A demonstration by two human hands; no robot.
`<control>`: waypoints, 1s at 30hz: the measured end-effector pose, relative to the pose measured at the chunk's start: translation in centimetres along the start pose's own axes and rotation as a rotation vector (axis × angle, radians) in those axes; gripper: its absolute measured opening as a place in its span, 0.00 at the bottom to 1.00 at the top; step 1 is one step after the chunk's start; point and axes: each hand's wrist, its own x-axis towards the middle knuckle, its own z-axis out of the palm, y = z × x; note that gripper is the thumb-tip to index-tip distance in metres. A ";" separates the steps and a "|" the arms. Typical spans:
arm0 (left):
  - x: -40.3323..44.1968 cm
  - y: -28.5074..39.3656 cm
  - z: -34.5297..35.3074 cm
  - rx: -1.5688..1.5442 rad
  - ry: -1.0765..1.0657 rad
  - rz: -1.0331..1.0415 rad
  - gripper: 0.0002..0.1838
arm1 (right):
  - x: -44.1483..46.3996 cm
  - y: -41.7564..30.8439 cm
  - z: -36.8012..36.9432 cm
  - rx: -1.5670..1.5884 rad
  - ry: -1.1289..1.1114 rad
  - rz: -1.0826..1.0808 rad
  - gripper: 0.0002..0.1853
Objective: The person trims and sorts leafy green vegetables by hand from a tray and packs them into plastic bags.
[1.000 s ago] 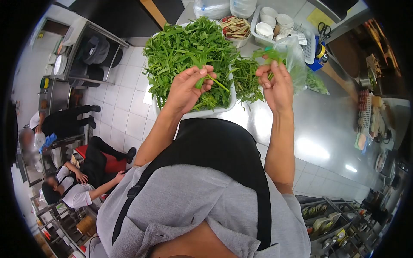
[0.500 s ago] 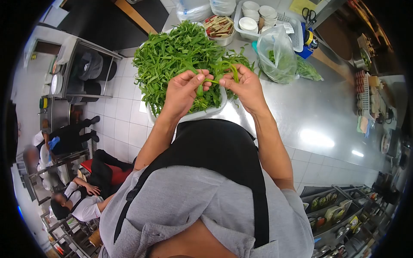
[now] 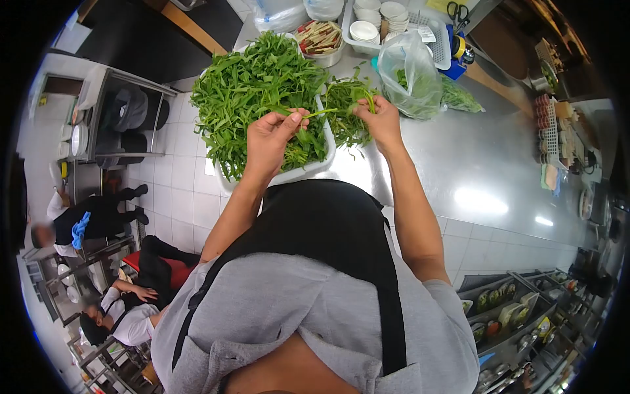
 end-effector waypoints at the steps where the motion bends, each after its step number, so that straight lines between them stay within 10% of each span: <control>1: -0.1 0.0 0.0 0.012 -0.004 -0.004 0.09 | -0.6 -1.6 0.3 0.088 -0.052 0.060 0.15; 14: -0.2 0.4 0.7 0.064 -0.004 0.014 0.09 | -1.1 -5.4 1.6 -0.017 -0.025 -0.169 0.13; 18: -0.6 0.8 0.7 0.092 -0.018 0.004 0.09 | 1.5 -2.8 -1.0 -0.712 0.105 -0.161 0.13; 24: -0.5 1.2 0.5 0.087 -0.059 -0.021 0.09 | 1.0 -4.5 -1.5 -0.318 0.123 -0.067 0.11; 30: 3.1 1.5 3.6 0.126 -0.156 0.015 0.10 | -2.8 -9.3 2.6 -0.021 -0.401 -0.165 0.11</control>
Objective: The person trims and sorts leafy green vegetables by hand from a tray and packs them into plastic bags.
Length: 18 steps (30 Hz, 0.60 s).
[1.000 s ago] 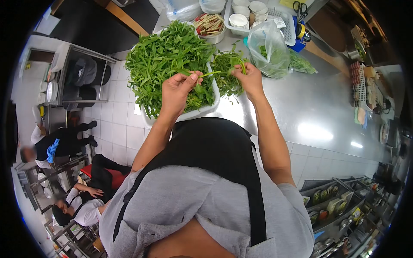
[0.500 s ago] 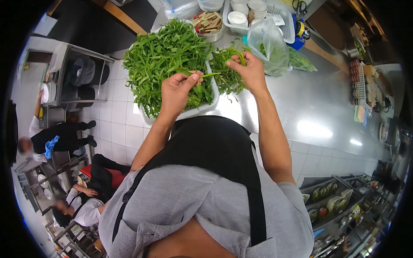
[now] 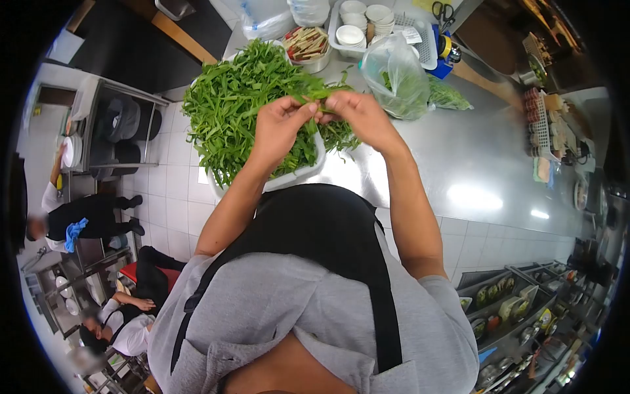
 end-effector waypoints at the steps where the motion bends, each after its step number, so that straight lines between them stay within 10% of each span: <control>1: 1.1 0.2 0.4 0.053 -0.004 0.029 0.10 | -0.1 -0.8 -0.3 -0.100 -0.013 0.013 0.11; 4: 3.9 1.3 1.7 0.047 -0.053 0.112 0.10 | 0.0 -3.1 -3.2 -0.454 -0.012 0.027 0.11; 11: 17.6 -4.9 6.4 0.497 0.184 0.202 0.22 | 6.0 -4.2 -8.5 0.217 0.573 -0.168 0.10; 12: 19.0 -5.7 7.4 0.312 0.118 -0.170 0.19 | 7.8 -2.1 -9.4 0.296 0.566 -0.132 0.09; 13: 20.3 -6.3 8.2 0.124 0.039 -0.534 0.16 | 9.1 0.5 -10.1 0.216 0.600 -0.087 0.09; 18: 20.4 -7.4 9.0 0.088 0.173 -0.075 0.10 | 7.4 5.6 -14.9 -0.830 0.510 0.021 0.10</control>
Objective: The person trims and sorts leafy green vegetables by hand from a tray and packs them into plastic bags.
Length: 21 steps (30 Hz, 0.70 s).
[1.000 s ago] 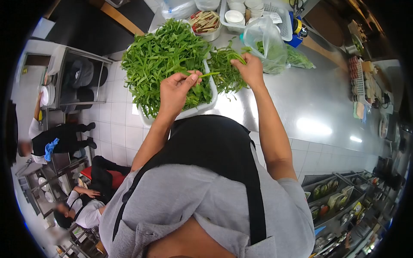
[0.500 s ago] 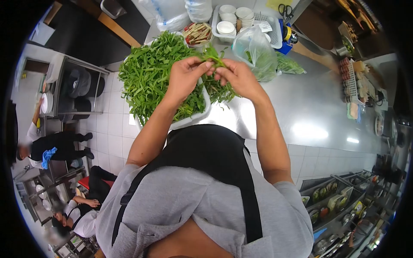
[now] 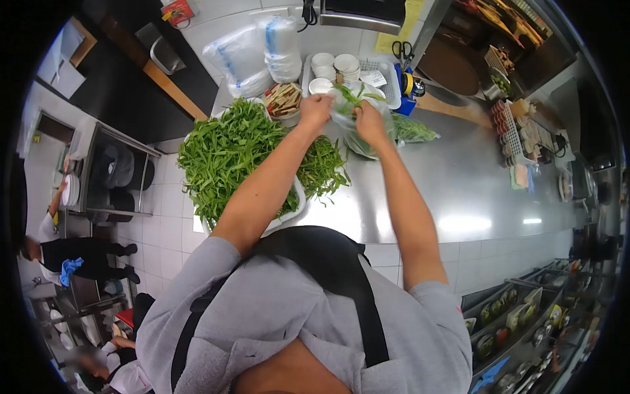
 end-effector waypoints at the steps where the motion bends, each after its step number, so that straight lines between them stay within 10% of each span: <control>1: -0.6 0.3 -0.1 -0.039 0.010 0.062 0.09 | -1.3 -1.1 -2.5 -0.267 -0.055 -0.071 0.10; 5: -1.7 1.8 0.5 -0.012 -0.229 0.189 0.11 | -1.2 2.1 -6.3 -0.820 -0.342 -0.050 0.10; 15: -5.0 4.2 0.3 0.331 -0.223 0.416 0.12 | 0.5 2.2 -4.8 -0.912 -0.619 -0.152 0.12; 21: -5.2 3.9 -0.2 0.397 -0.225 0.419 0.13 | -0.3 -2.1 -4.5 -0.721 -0.241 -0.133 0.09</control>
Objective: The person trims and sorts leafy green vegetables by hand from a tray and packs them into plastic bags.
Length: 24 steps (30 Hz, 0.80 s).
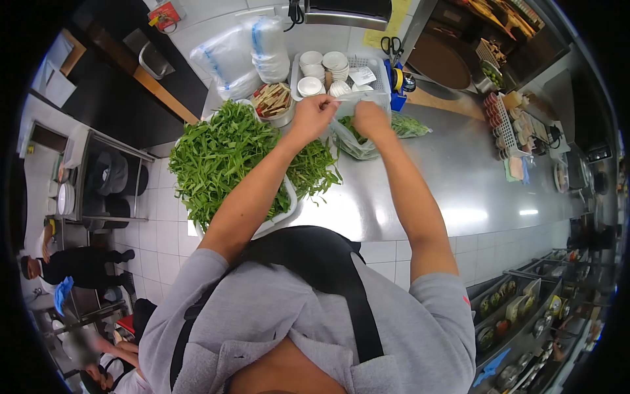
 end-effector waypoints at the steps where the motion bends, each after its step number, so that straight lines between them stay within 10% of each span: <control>1: -0.1 0.1 0.2 0.002 -0.006 0.012 0.13 | 0.3 -0.1 2.1 0.036 0.047 -0.019 0.09; 5: -0.2 1.0 -1.7 0.007 -0.102 0.031 0.16 | 0.9 2.6 6.2 0.268 -0.074 -0.044 0.10; 11: -8.9 7.6 -16.2 0.091 -0.019 0.068 0.19 | -7.8 -1.2 -6.3 0.344 0.089 -0.255 0.14; 18: -29.4 -1.9 -21.5 0.086 0.919 -0.240 0.12 | -13.1 -14.5 -1.2 0.812 -0.239 -0.330 0.12; 20: -31.2 -4.3 -19.4 -0.121 0.878 0.073 0.11 | -13.2 -17.3 1.4 0.734 -0.290 -0.387 0.14; 24: -32.9 -3.1 -18.6 0.267 0.641 -0.097 0.18 | -14.1 -21.8 4.1 0.712 -0.229 -0.338 0.12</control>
